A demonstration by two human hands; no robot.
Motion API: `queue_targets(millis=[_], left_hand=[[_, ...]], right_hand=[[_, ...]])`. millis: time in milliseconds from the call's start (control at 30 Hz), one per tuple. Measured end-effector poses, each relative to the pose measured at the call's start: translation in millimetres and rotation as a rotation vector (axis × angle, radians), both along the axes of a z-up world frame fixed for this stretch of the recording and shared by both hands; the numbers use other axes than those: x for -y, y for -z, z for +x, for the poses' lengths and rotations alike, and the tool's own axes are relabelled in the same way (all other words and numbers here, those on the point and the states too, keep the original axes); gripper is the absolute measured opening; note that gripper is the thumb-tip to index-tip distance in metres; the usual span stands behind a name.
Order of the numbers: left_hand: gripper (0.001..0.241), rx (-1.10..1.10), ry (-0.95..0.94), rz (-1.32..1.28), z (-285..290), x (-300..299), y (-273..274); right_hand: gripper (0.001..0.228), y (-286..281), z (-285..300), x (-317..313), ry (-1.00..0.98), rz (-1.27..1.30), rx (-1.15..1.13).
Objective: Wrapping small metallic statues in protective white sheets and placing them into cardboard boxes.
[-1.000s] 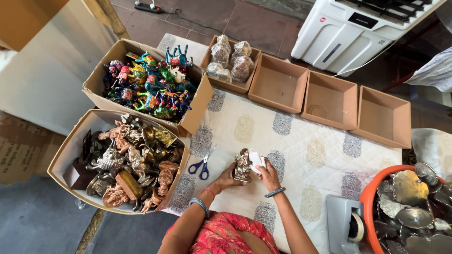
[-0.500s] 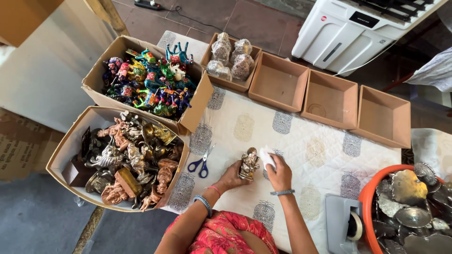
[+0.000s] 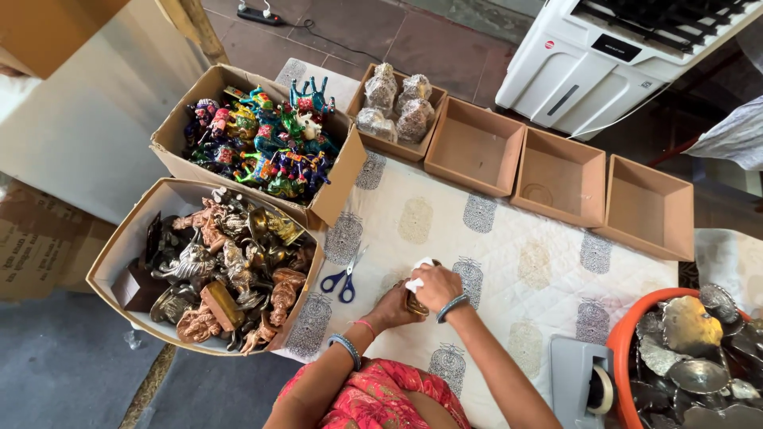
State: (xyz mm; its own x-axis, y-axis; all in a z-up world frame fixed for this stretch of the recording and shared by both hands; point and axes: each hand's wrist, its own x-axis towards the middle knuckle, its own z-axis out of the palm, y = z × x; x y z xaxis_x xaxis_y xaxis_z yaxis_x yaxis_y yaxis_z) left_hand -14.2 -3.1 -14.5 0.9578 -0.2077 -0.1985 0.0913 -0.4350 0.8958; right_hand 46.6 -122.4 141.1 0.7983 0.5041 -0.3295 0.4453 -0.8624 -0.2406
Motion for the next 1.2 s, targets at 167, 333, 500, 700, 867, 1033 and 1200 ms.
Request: queue_targets(millis=[167, 333, 500, 700, 867, 1033, 1200], left_hand=[[0.092, -0.033, -0.011, 0.034, 4.6, 1.0, -22.0], [0.075, -0.059, 0.04, 0.008, 9.8, 2.8, 7.6], [0.061, 0.183, 0.037, -0.111, 8.2, 1.4, 68.0], [0.083, -0.458, -0.153, -1.141, 12.7, -2.4, 135.8], [0.104, -0.268, -0.11, -0.477, 4.6, -14.3, 20.9], [0.1, -0.213, -0.13, -0.438, -1.0, -17.5, 42.8], [0.107, -0.176, -0.109, -0.335, -2.4, -19.7, 30.6]], right_hand=[[0.023, 14.2, 8.4, 6.8, 0.077, 0.0, 0.109], [0.029, 31.1, -12.5, -9.9, 0.012, 0.053, 0.197], [0.02, 60.5, -23.3, -22.9, -0.149, 0.032, 0.271], [0.025, 41.5, -30.7, -8.0, -0.059, 0.49, 0.101], [0.043, 32.9, -31.9, 0.5, 0.12, 0.469, 0.268], [0.061, 55.0, -61.2, 8.5, 0.063, 0.402, 0.354], [0.066, 77.5, -93.7, 25.9, 0.101, 0.501, 0.409]])
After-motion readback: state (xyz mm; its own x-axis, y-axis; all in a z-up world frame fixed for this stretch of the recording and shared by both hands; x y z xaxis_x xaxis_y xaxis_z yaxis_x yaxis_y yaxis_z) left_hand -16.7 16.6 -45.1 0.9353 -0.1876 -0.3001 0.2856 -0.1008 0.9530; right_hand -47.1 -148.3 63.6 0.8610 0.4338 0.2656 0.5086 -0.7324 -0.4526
